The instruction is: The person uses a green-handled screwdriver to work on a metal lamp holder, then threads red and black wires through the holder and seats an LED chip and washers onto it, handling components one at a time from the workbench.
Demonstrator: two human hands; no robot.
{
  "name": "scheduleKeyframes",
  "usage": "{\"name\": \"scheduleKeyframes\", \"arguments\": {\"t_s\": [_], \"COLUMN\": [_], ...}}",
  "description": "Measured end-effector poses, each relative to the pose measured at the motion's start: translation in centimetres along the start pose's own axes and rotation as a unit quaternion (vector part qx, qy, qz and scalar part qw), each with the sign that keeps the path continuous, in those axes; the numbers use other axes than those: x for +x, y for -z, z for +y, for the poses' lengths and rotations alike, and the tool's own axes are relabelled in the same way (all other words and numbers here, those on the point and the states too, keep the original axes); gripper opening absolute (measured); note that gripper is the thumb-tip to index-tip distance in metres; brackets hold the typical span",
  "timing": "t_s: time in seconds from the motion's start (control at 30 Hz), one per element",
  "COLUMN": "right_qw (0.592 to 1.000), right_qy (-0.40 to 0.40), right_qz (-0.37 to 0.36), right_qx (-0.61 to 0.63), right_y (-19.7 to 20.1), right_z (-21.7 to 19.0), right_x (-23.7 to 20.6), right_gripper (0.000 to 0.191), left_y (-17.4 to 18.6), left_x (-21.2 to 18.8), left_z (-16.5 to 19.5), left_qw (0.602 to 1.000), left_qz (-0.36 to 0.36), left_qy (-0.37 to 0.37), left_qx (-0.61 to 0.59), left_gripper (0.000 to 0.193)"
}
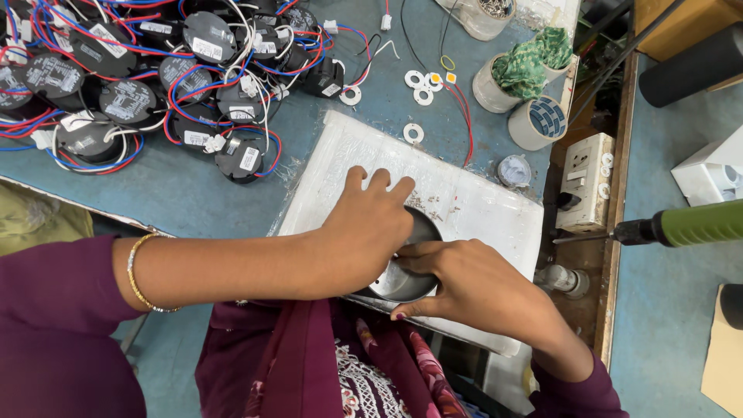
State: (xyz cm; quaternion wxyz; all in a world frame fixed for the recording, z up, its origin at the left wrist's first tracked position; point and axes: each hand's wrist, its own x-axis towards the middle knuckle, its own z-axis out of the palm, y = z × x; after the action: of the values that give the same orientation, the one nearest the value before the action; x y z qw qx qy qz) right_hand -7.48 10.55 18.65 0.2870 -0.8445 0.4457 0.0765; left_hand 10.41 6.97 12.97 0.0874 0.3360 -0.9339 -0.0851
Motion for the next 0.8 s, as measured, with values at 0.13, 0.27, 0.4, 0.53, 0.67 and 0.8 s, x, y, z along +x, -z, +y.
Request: {"name": "scheduleKeyframes", "arguments": {"t_s": [0.13, 0.27, 0.4, 0.53, 0.67, 0.8], "right_qw": [1.000, 1.000, 0.998, 0.999, 0.999, 0.999], "right_qy": [0.014, 0.024, -0.036, -0.003, 0.011, 0.007], "right_qz": [-0.005, 0.001, -0.041, -0.008, 0.011, 0.018], "right_qx": [0.001, -0.006, -0.033, -0.033, -0.044, -0.045], "right_y": [0.1, 0.3, 0.1, -0.6, -1.0, -1.0], "right_z": [-0.1, -0.3, -0.6, -1.0, -1.0, -1.0], "right_x": [0.1, 0.2, 0.3, 0.1, -0.2, -0.3], "right_gripper": [0.059, 0.057, 0.053, 0.042, 0.038, 0.042], "left_y": [0.1, 0.1, 0.0, -0.1, -0.2, -0.3], "left_x": [0.3, 0.7, 0.9, 0.4, 0.5, 0.6], "left_z": [0.2, 0.6, 1.2, 0.7, -0.9, -1.3], "left_qw": [0.999, 0.996, 0.994, 0.996, 0.994, 0.991], "left_qz": [-0.043, -0.079, -0.100, -0.088, -0.089, -0.108], "left_qy": [-0.003, -0.012, 0.006, -0.013, -0.052, -0.044], "left_qx": [0.012, 0.025, 0.046, 0.013, -0.045, -0.061], "left_gripper": [0.021, 0.024, 0.028, 0.021, 0.021, 0.018]}}
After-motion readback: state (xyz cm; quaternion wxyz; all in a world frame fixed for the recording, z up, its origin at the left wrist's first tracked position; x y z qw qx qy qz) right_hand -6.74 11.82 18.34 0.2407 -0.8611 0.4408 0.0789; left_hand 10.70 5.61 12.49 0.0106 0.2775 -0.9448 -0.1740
